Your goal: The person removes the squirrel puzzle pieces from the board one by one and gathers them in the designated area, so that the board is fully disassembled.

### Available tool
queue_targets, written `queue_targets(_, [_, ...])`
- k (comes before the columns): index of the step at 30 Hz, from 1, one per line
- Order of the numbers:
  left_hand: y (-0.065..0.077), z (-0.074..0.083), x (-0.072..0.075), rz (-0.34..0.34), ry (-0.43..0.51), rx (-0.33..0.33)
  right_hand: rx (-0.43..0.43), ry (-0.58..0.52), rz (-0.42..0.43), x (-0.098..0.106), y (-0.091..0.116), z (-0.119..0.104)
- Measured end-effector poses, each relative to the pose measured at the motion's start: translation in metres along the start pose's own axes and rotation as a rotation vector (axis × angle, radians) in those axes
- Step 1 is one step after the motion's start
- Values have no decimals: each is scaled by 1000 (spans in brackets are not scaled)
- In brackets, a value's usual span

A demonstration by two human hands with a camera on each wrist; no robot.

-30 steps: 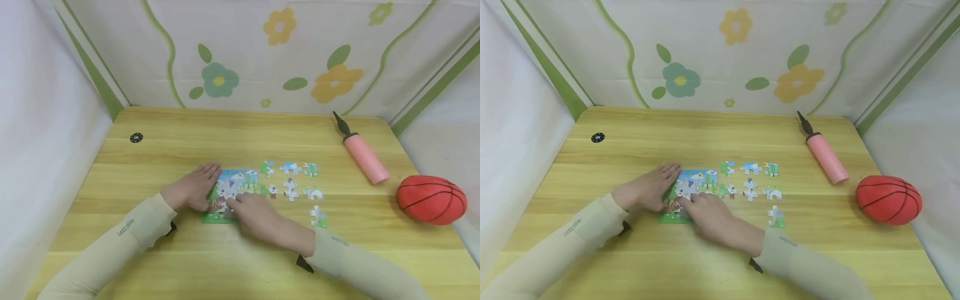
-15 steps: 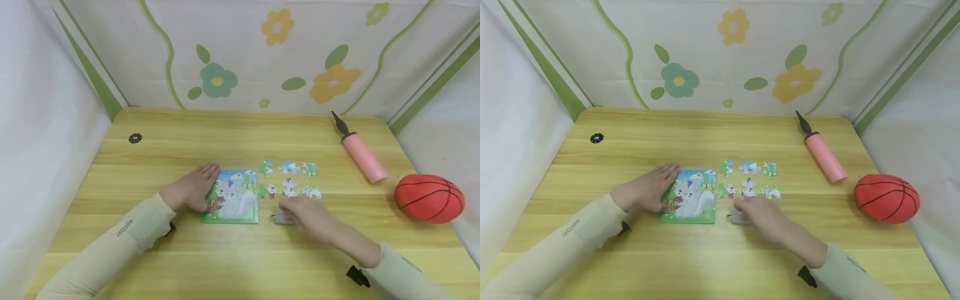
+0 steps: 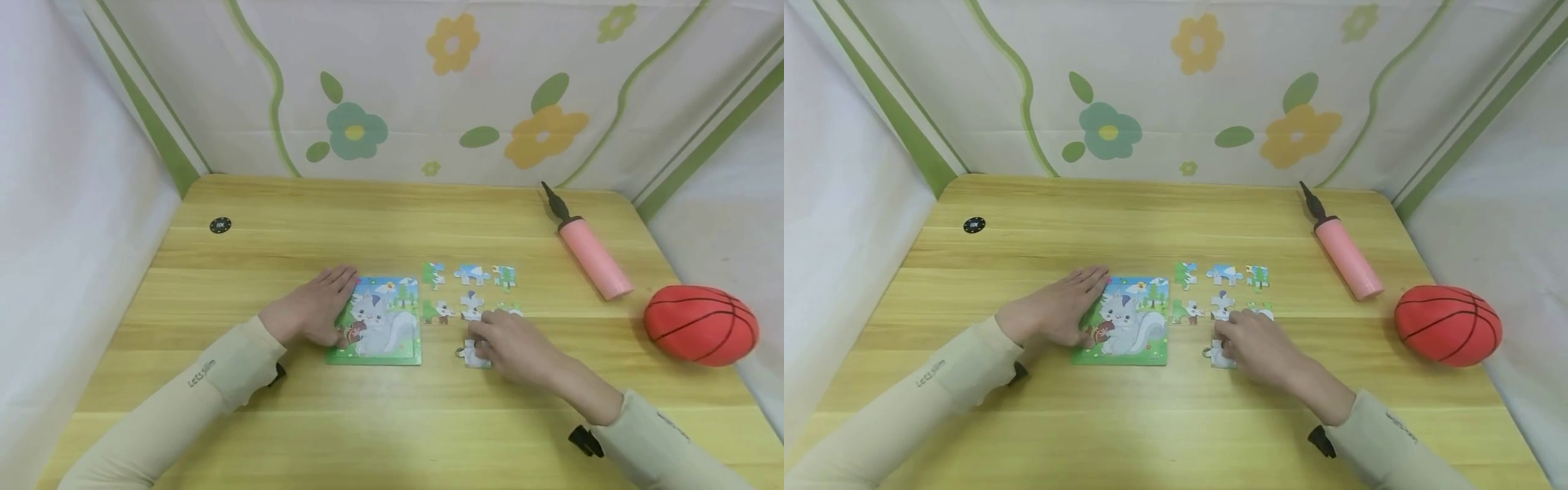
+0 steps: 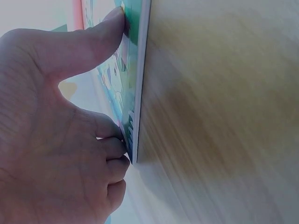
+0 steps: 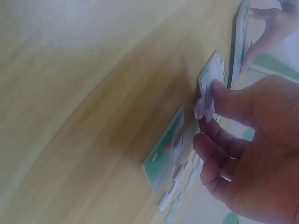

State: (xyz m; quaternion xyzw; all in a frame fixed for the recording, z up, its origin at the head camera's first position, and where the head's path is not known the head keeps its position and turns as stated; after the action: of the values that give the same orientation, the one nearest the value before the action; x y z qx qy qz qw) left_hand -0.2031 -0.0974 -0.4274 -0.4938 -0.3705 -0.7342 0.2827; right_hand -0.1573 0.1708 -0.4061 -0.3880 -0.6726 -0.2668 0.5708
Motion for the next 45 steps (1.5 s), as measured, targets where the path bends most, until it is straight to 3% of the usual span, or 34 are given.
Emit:
queue_targets(22, [4, 2, 6, 11, -2, -2, 6, 73, -1, -2, -2, -6])
queue_targets(30, [10, 6, 5, 57, 12, -56, 33, 115, 55, 5, -8, -16])
queue_targets(33, [12, 8, 6, 50, 63, -77, 53, 86, 106, 12, -23, -30])
queue_targets(37, [15, 6, 11, 46, 110, -91, 130, 30, 133, 16, -50, -67])
queue_targets(45, [19, -9, 7, 12, 75, -36, 258, 27, -17, -22, -97, -134])
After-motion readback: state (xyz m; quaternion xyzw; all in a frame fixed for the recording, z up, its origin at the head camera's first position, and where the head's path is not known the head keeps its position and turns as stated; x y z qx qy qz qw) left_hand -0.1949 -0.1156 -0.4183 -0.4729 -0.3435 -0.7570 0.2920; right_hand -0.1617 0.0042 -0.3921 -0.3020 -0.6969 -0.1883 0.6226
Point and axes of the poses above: each hand's wrist, its own y-axis away from the middle knuckle, its own x-axis out of the back of the hand, z = x × y, the point moved 8 cm from there along -y, towards the middle knuckle, and after that the axes turned 12 degrees about z, right-handed, at the moved point
